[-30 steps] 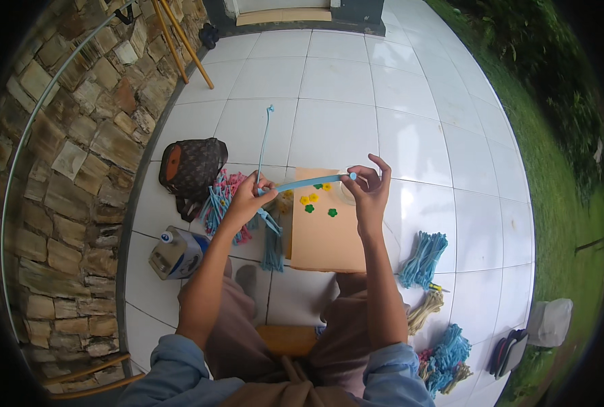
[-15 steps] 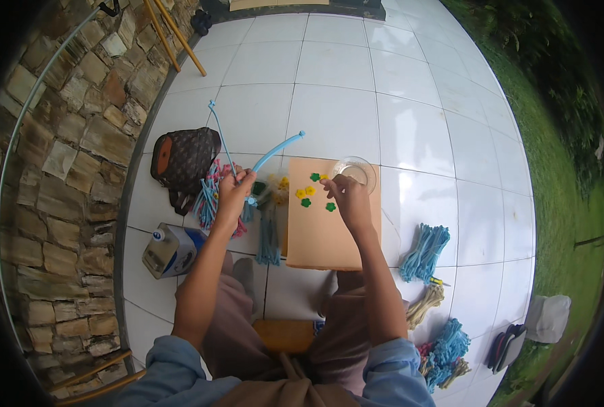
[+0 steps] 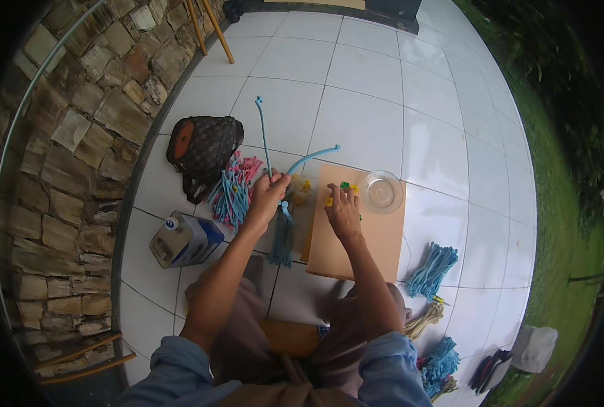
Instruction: The person assembles components by picking up plastic parts and attaching them together by hand.
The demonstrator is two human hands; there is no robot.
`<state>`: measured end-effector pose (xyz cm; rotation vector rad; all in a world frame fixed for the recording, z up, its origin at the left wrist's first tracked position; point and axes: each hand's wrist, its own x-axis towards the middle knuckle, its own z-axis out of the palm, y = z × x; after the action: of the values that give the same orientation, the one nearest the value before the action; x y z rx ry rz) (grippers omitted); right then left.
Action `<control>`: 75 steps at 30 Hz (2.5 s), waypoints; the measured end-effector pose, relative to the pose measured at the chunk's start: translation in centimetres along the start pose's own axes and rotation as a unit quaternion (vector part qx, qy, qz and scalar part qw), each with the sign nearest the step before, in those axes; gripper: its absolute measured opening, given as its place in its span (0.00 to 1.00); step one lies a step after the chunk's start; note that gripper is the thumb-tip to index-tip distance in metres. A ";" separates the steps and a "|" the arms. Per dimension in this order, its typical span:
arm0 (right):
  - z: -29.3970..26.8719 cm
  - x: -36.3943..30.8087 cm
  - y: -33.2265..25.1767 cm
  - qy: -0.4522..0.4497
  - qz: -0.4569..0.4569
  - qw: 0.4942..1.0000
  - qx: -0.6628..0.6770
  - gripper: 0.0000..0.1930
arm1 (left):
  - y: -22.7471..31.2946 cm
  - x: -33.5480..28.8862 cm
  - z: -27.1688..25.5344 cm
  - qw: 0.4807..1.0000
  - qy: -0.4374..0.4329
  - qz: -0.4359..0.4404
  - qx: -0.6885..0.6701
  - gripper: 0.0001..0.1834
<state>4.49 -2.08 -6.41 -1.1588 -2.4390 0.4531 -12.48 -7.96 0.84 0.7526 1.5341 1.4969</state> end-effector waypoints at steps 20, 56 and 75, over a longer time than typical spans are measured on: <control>-5.0 1.7 -4.6 0.121 0.029 0.953 0.276 0.30 | 0.0 -0.2 1.1 0.999 -0.022 0.018 0.041 0.15; -12.0 0.8 -9.4 0.239 0.092 0.730 0.633 0.21 | 4.7 -3.3 2.2 0.970 -0.046 0.238 0.023 0.11; -11.6 1.6 -11.3 0.152 0.185 0.597 0.766 0.21 | 4.8 -4.4 2.4 0.966 -0.093 0.234 0.060 0.11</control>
<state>1.72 -6.28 9.08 -0.6645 -0.6881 1.7578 -9.00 -10.18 6.48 1.3617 1.3710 1.6181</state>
